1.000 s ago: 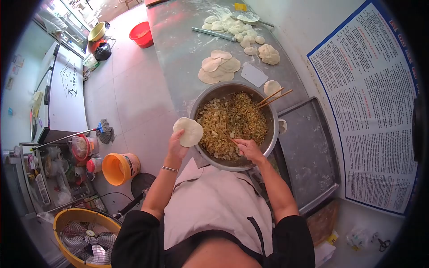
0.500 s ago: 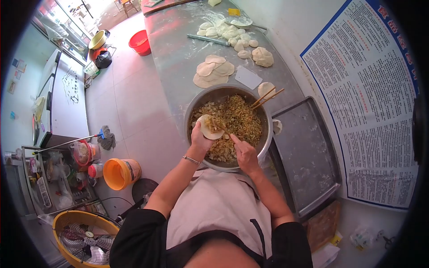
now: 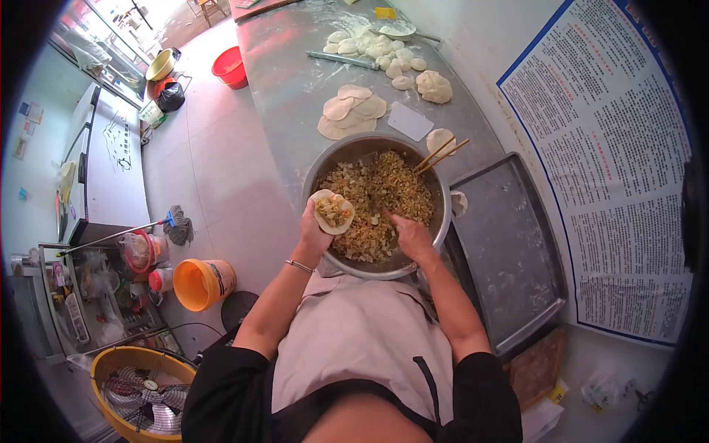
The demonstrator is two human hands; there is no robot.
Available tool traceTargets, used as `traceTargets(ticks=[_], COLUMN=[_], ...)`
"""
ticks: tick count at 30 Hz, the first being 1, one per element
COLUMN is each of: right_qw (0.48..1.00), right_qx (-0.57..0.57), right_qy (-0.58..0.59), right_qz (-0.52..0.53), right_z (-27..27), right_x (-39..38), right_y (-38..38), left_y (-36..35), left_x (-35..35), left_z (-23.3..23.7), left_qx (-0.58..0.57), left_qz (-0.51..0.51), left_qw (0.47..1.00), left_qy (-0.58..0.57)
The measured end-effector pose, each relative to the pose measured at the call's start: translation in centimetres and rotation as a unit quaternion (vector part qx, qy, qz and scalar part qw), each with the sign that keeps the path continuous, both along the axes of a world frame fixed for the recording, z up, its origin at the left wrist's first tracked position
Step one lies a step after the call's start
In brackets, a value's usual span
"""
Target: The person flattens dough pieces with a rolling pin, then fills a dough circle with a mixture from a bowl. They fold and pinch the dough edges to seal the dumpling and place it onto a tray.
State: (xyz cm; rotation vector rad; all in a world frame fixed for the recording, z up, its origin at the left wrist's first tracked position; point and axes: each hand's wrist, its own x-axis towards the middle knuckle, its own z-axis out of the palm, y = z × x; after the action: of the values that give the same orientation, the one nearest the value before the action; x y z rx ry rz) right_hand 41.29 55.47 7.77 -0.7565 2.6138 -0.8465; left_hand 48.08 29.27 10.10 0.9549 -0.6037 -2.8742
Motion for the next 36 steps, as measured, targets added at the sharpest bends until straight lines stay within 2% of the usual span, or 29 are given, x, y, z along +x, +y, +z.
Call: traceTargets(ticks=[1,2,4,7,10,13,15,16,19,22,25,28,31,34,36], right_qw=[0.999,0.992,0.931,0.873,0.87,0.921,0.98,0.982,0.985,0.988,0.98,0.992,0.982,0.962,0.937], right_qx=[-0.03,-0.073,-0.153,-0.21,-0.225,-0.257,-0.194,-0.156,-0.049,-0.101,-0.122,0.049,0.099,-0.047,-0.101], right_qy=[0.003,-0.107,-0.32,-0.418,-0.422,-0.285,-0.03,0.1,0.163,0.116,0.157,0.117,0.154,0.265,0.304], right_qz=[0.028,-0.011,-0.089,-0.14,-0.122,-0.075,-0.016,0.014,0.034,0.027,-0.026,-0.029,0.04,0.053,0.142], right_z=[-0.7,-1.3,0.4,5.6,8.6,7.1,7.2,7.4,7.1,8.4,9.1,7.5,6.9,9.3,9.6], right_x=[-0.2,-0.2,-0.1,1.0,1.9,3.3,4.1,4.5,6.0,6.1,5.9,5.2,4.7,3.4,2.2], right_y=[-0.3,0.1,0.5,1.3,1.5,1.0,0.0,-0.4,-0.7,-0.3,1.5,3.2,2.1,-1.3,-2.6], left_y=[0.0,-0.1,-0.3,-0.7,-0.2,1.6,2.6,3.1,4.3,3.6,1.5,0.3,1.0,2.2,3.1], left_x=[0.3,0.6,0.9,1.3,0.8,-0.4,-1.1,-1.5,-2.3,-2.2,-1.8,-1.0,-1.0,-0.6,-0.5], left_z=[0.1,0.1,-0.2,-1.0,-1.2,0.2,0.4,0.5,0.5,0.5,-0.4,-0.9,0.1,2.0,1.9], left_qx=[-0.009,-0.015,-0.026,-0.025,-0.029,-0.008,0.037,0.06,0.111,0.113,0.068,0.095,0.122,0.142,0.164], left_qz=[-0.002,0.004,0.013,0.009,0.015,0.015,0.003,0.001,0.019,0.009,-0.009,-0.027,-0.051,-0.072,-0.095], left_qw=[1.0,1.0,1.0,1.0,0.999,1.0,0.999,0.998,0.994,0.993,0.997,0.993,0.987,0.983,0.974], left_qy=[0.004,0.002,0.0,0.004,-0.02,-0.014,-0.009,-0.006,-0.014,-0.017,0.03,0.071,0.093,0.089,0.12])
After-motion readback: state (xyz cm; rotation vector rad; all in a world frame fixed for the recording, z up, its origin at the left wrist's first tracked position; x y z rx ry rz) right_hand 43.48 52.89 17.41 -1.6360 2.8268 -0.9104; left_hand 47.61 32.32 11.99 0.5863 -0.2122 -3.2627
